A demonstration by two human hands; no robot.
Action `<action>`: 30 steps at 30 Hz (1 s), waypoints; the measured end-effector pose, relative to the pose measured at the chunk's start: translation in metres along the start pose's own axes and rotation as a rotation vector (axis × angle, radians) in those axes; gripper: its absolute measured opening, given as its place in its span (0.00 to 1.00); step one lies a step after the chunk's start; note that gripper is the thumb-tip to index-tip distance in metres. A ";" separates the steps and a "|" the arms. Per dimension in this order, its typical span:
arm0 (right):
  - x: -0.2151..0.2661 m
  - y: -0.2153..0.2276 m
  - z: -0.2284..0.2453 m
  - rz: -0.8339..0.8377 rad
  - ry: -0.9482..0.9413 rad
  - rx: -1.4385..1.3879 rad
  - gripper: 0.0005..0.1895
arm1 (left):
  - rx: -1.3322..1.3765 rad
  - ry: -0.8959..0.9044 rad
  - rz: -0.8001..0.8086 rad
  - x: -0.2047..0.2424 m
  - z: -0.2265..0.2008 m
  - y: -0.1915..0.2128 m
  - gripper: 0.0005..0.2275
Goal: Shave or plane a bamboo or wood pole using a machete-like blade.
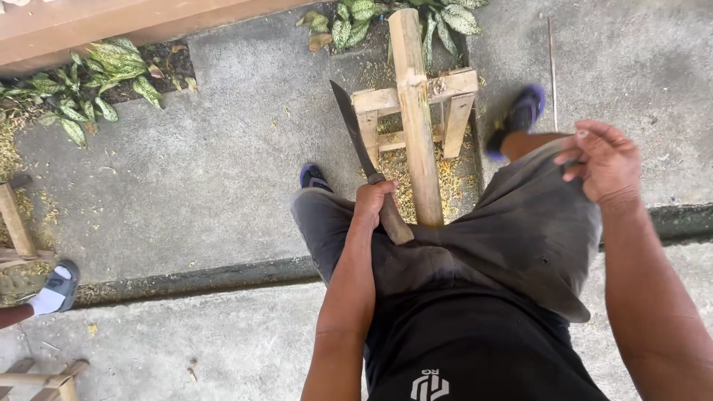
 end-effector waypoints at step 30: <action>-0.050 -0.016 -0.025 -0.055 0.101 0.429 0.13 | 0.091 0.163 -0.084 -0.014 0.049 0.024 0.11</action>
Point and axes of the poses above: each hand's wrist, its own x-axis away from the middle knuckle, its own y-axis out of the back of the hand, z = x × y, the point moved 5 cm from there along -x, towards the middle knuckle, and after that the axes turned 13 degrees about -y, right-handed, at the moved point
